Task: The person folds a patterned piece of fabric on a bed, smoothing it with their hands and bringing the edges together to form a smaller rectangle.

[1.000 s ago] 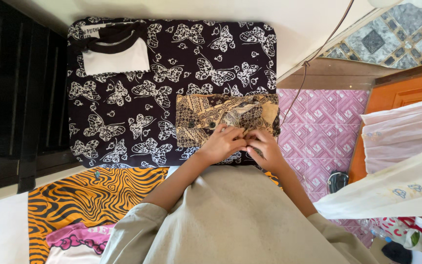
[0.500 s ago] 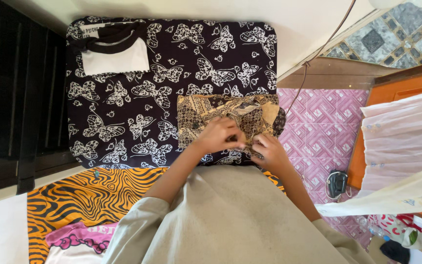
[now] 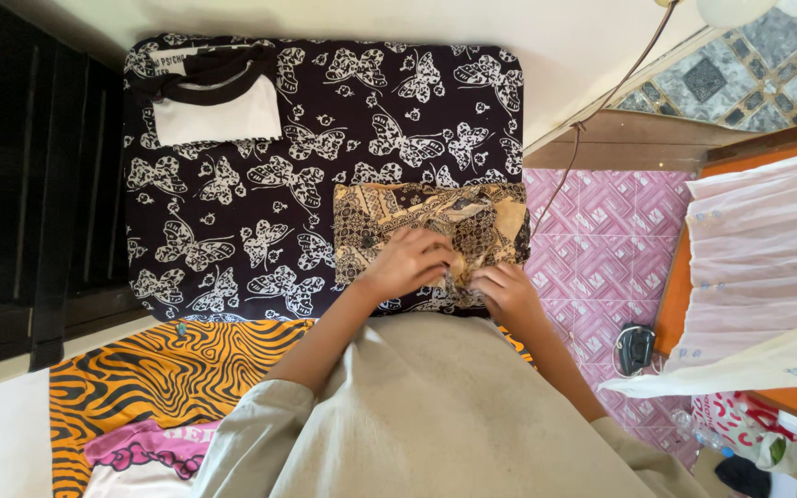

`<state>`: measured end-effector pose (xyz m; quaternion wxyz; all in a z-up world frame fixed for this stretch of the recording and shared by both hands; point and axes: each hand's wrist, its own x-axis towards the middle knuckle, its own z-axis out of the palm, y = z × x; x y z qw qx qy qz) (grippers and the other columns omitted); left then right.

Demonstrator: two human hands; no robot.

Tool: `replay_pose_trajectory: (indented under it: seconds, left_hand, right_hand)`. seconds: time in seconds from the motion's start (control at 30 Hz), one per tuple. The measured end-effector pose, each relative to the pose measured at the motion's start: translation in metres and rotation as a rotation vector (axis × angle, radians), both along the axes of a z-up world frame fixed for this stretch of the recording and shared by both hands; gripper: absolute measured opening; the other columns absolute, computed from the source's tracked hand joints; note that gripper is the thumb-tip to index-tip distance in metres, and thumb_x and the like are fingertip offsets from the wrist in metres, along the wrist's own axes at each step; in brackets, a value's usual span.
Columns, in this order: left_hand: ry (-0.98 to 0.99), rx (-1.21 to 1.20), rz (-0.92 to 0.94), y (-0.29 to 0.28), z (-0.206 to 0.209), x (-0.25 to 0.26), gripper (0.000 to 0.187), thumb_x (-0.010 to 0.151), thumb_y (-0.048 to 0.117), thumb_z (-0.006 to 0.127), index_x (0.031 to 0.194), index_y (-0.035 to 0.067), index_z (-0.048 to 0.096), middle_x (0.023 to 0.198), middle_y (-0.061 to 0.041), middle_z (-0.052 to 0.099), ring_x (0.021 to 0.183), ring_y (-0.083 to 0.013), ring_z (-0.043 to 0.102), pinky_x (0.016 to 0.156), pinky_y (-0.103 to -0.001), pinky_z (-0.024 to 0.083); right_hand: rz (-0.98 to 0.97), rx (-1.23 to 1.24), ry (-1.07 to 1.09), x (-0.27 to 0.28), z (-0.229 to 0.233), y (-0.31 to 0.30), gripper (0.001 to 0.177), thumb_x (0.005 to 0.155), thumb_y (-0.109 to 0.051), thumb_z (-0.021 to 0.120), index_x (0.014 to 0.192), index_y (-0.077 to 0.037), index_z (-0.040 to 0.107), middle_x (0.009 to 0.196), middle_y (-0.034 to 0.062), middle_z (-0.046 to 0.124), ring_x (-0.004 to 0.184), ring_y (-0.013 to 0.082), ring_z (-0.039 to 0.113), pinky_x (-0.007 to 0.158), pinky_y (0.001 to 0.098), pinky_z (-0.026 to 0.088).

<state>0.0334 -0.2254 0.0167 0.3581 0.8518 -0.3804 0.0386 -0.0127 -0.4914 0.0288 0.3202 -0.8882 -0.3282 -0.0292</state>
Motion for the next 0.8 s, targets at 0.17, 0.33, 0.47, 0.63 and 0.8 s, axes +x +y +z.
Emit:
replay_pose_trajectory:
  seconds: [0.17, 0.33, 0.47, 0.63, 0.8]
  left_hand:
    - [-0.033, 0.098, -0.247, -0.012, 0.012, -0.002, 0.039, 0.086, 0.038, 0.077, 0.114, 0.012, 0.068, 0.124, -0.007, 0.062, 0.123, -0.0274, 0.057, 0.106, -0.046, 0.042]
    - [-0.229, 0.125, -0.316, -0.022, 0.011, -0.004, 0.049, 0.071, 0.045, 0.073, 0.106, 0.011, 0.069, 0.125, -0.010, 0.062, 0.123, -0.0295, 0.057, 0.106, -0.047, 0.041]
    - [-0.482, 0.264, -0.270, -0.031, 0.000, -0.006, 0.025, 0.084, 0.026, 0.071, 0.108, 0.018, 0.068, 0.119, 0.000, 0.064, 0.116, -0.0197, 0.060, 0.104, -0.036, 0.044]
    - [-0.329, 0.235, -0.293, -0.043, 0.001, -0.006, 0.017, 0.095, 0.027, 0.070, 0.101, 0.012, 0.065, 0.094, -0.002, 0.060, 0.095, -0.0209, 0.062, 0.088, -0.036, 0.046]
    - [-0.350, 0.045, -0.204, -0.043, 0.005, -0.004, 0.019, 0.089, 0.023, 0.070, 0.103, 0.011, 0.064, 0.093, -0.006, 0.061, 0.094, -0.0242, 0.063, 0.090, -0.038, 0.050]
  right_hand:
    - [-0.076, 0.205, 0.172, 0.010, -0.021, -0.008, 0.026, 0.080, 0.009, 0.059, 0.092, -0.010, 0.071, 0.099, 0.0013, 0.074, 0.087, 0.0209, 0.068, 0.077, 0.0361, 0.053]
    - [-0.613, 0.341, 0.334, 0.039, -0.032, 0.005, 0.009, 0.096, -0.007, 0.063, 0.102, -0.004, 0.070, 0.094, 0.0026, 0.073, 0.072, 0.0118, 0.063, 0.058, 0.0302, 0.046]
    - [-0.569, 0.333, 0.094, 0.070, -0.036, 0.014, 0.021, 0.100, -0.014, 0.075, 0.115, 0.000, 0.070, 0.096, 0.0054, 0.069, 0.079, 0.0107, 0.061, 0.069, 0.0266, 0.050]
    - [-0.613, 0.275, 0.214, 0.098, -0.047, 0.025, 0.019, 0.094, -0.015, 0.081, 0.106, -0.003, 0.073, 0.089, 0.0074, 0.066, 0.068, 0.0123, 0.058, 0.061, 0.0265, 0.047]
    - [-0.451, 0.590, 0.327, 0.111, -0.047, 0.019, 0.007, 0.098, 0.001, 0.068, 0.104, -0.003, 0.065, 0.096, 0.0017, 0.070, 0.080, 0.0072, 0.067, 0.071, 0.0201, 0.057]
